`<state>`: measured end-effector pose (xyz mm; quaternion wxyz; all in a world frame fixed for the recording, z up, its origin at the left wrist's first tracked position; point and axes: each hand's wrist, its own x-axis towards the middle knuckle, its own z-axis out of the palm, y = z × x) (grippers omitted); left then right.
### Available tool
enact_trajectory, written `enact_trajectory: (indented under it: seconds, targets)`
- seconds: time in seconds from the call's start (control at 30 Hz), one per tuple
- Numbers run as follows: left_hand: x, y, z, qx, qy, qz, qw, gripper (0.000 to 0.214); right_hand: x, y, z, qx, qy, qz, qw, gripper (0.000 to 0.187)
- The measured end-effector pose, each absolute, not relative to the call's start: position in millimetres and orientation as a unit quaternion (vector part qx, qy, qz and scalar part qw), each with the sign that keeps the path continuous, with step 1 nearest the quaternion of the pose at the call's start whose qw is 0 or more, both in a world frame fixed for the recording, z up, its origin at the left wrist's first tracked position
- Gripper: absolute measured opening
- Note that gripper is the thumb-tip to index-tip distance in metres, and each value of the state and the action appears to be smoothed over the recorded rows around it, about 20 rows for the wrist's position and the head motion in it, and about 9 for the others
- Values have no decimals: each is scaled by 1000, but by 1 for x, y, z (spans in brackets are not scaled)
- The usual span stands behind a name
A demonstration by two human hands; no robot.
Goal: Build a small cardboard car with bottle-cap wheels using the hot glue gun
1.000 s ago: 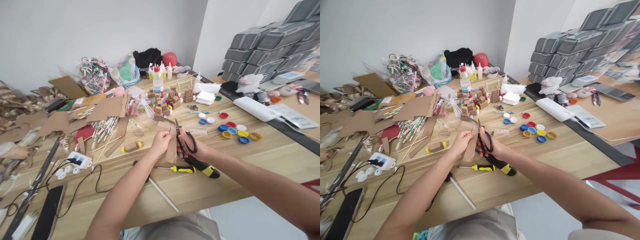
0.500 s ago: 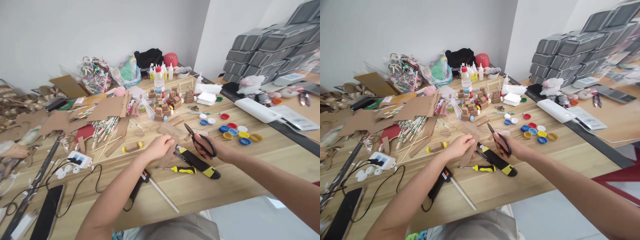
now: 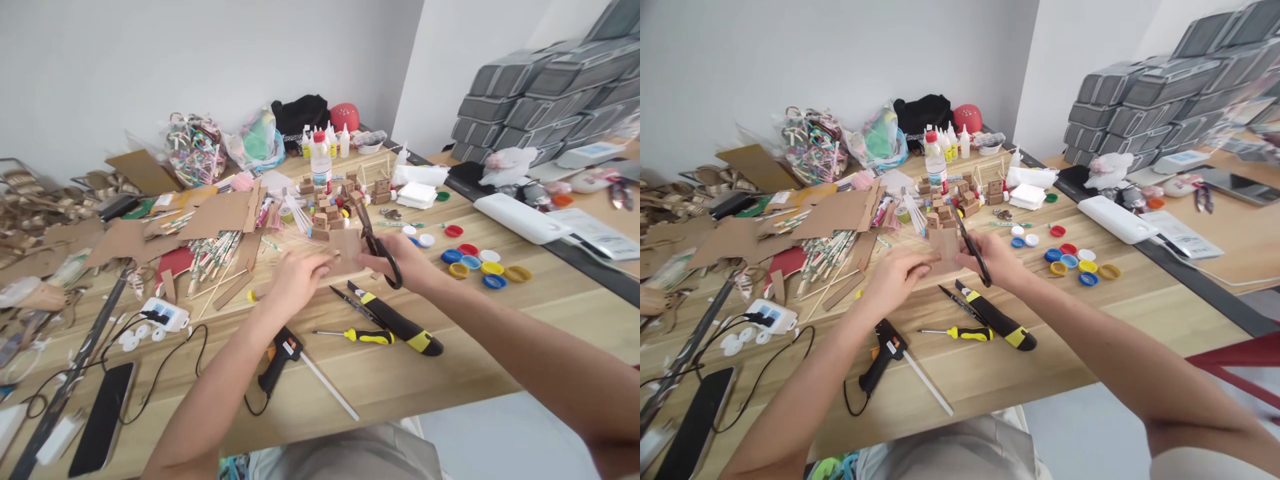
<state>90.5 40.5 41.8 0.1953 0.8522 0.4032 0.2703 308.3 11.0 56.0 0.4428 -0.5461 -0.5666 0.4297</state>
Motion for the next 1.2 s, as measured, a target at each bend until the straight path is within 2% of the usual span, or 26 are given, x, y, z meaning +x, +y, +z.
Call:
enact_trajectory:
  seconds: [0.07, 0.13, 0.2, 0.3, 0.37, 0.43, 0.67, 0.83, 0.97, 1.2]
  targets:
    - [85, 36, 36, 821, 395, 395, 115, 16, 299, 15, 48, -547, -540, 418, 485, 40]
    - [84, 31, 27, 779, 375, 491, 110, 18, 290, 18, 39, -542, -515, 409, 523, 39]
    - [90, 27, 17, 739, 378, 510, 225, 26, 280, 19, 34, -535, -500, 406, 546, 40]
    - [105, 29, 9, 602, 426, 483, 472, 40, 266, 18, 30, -524, -507, 411, 547, 45]
    - [114, 34, 9, 520, 428, 481, 562, 47, 260, 15, 31, -516, -529, 417, 529, 52]
    - [118, 40, 11, 465, 432, 487, 600, 48, 262, 12, 32, -507, -560, 424, 499, 58]
    - [107, 56, 21, 419, 455, 489, 615, 42, 306, -8, 36, -504, -660, 455, 322, 76]
    - [117, 54, 23, 426, 454, 461, 633, 41, 316, -15, 46, -548, -742, 354, 155, 70]
    - [130, 48, 23, 439, 458, 424, 646, 41, 313, -13, 52, -555, -750, 333, 135, 62]
    - [133, 48, 27, 434, 473, 400, 654, 35, 318, -10, 47, -557, -769, 290, 118, 59]
